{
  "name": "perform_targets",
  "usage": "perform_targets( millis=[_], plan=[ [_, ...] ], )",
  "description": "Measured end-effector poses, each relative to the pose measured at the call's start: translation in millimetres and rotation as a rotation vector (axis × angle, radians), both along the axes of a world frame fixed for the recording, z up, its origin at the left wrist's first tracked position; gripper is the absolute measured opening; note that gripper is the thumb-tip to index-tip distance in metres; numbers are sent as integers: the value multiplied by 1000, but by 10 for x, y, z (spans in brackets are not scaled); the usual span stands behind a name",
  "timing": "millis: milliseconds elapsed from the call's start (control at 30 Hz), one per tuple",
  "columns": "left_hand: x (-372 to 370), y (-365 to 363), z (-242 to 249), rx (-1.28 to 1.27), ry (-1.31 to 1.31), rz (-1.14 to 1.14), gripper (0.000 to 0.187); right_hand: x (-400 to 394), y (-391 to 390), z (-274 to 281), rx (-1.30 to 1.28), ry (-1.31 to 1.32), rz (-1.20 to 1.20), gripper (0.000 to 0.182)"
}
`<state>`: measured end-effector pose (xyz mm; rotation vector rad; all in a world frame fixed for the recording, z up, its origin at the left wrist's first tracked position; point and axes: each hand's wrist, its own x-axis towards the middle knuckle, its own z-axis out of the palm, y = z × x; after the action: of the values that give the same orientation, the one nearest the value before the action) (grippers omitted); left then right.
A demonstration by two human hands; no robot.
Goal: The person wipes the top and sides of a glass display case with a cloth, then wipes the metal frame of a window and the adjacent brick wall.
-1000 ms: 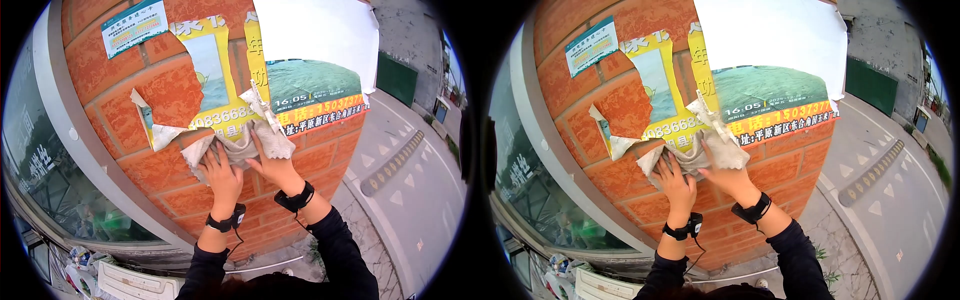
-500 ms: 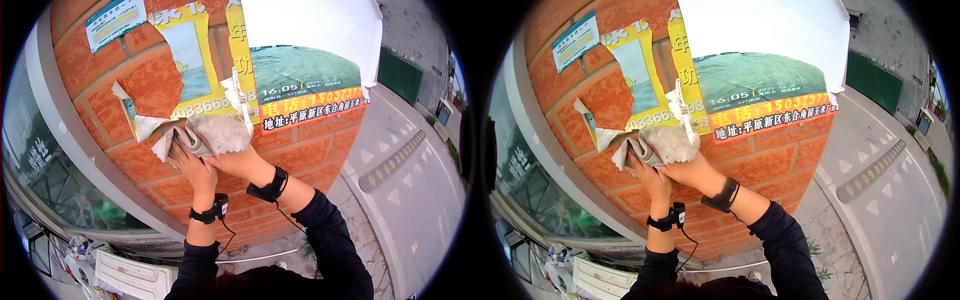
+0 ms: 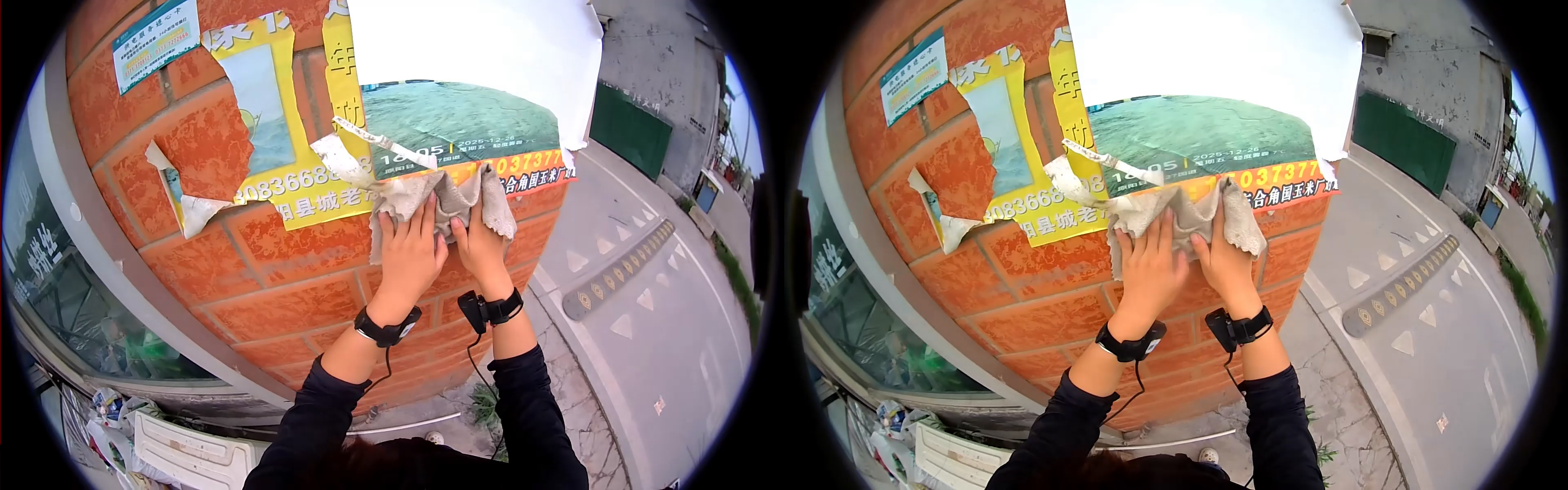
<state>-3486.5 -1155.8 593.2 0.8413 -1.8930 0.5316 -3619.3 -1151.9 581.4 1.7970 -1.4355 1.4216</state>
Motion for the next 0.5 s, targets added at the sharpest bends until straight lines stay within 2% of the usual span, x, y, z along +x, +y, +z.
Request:
perform_targets(
  millis=[67, 133, 167, 267, 367, 433, 500],
  plan=[
    [-107, -24, -197, 29, -34, -30, 61, -103, -29, -268, -21, -33, -25, 66],
    [-104, -3, -260, 36, -88, -56, 60, -127, 5, -411, 214, 9, -106, 65],
    [-76, 19, -214, 37, -84, -58, 60, -135, 25, -367, 216, 13, -108, 65],
    [21, 42, 169, 31, -108, -92, 59, -208, 11, 77, 62, 171, -115, 66],
    [114, 59, 716, -77, -57, 9, 58, -65, 27, 840, -137, 110, 25, 64],
    [199, 43, 1007, -147, -42, 93, 57, 21, -33, 1121, -95, 57, 74, 65],
    [264, 5, 1027, -218, -31, 127, 57, 192, 4, 1300, 43, -94, 257, 65]
  ],
)
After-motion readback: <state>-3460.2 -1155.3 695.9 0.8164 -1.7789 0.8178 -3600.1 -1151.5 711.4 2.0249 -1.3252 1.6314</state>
